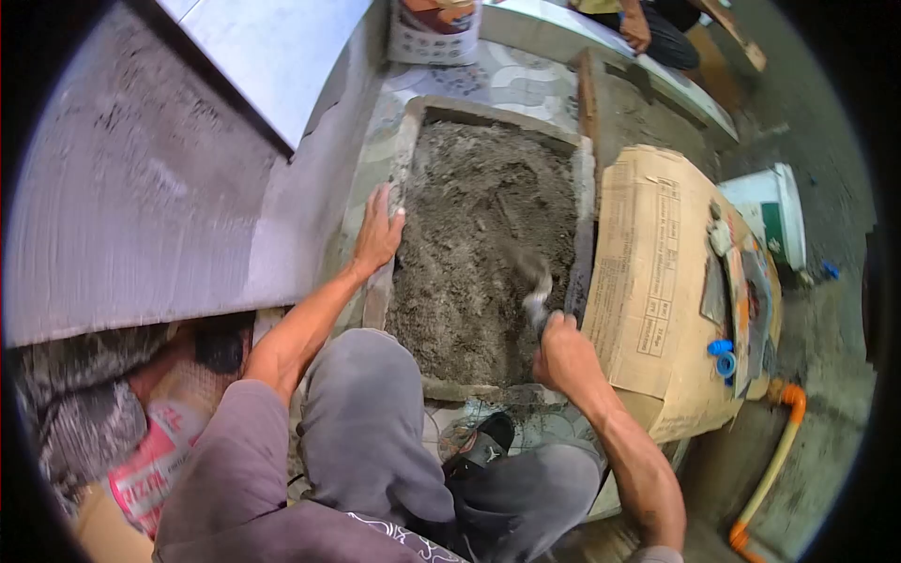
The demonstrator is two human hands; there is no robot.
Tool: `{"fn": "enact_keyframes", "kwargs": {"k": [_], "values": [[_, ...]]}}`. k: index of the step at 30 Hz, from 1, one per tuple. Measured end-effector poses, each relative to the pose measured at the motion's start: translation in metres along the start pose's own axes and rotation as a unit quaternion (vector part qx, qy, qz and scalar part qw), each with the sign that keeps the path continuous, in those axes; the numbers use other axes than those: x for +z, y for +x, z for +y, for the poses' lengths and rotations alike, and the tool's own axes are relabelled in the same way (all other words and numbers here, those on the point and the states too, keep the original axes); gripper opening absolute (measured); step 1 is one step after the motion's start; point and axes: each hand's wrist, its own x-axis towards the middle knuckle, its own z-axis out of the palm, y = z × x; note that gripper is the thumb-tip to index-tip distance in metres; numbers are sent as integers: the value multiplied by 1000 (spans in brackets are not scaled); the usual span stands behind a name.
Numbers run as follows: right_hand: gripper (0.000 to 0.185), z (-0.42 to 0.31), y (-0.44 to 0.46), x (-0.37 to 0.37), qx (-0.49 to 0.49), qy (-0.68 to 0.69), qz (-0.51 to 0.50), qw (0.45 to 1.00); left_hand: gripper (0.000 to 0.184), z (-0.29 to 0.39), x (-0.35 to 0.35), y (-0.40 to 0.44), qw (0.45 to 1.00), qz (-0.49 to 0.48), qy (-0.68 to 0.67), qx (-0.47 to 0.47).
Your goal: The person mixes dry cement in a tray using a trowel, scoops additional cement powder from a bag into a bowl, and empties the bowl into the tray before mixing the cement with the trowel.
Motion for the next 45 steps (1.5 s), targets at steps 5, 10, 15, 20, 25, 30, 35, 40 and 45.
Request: {"fn": "enact_keyframes", "kwargs": {"k": [5, 10, 15, 20, 25, 30, 35, 40, 45], "values": [[30, -8, 49, 35, 51, 72, 102, 991, 66, 30, -34, -43, 998, -31, 50, 35], [30, -18, 6, 78, 123, 176, 118, 970, 68, 74, -95, -124, 987, -146, 55, 30], [31, 7, -24, 123, 77, 232, 99, 965, 67, 102, -155, -217, 980, -168, 94, -47], [34, 23, -46, 125, 68, 153, -3, 986, 67, 114, -208, -270, 966, -192, 159, -66], [49, 64, -78, 153, -1, 86, 100, 991, 60, 123, -234, -264, 972, -171, 145, -64], [52, 73, -84, 154, 20, 49, 91, 994, 60, 97, -221, -270, 977, -163, 129, -42], [46, 58, -66, 148, -10, 21, 103, 994, 58, 76, -212, -284, 973, -180, 141, -43], [33, 63, -71, 133, -82, 104, 4, 991, 57, 73, -222, -287, 980, -135, 143, -26], [30, 36, -41, 109, -67, -90, 50, 992, 47, 95, -237, -305, 993, 38, 108, -7]]}}
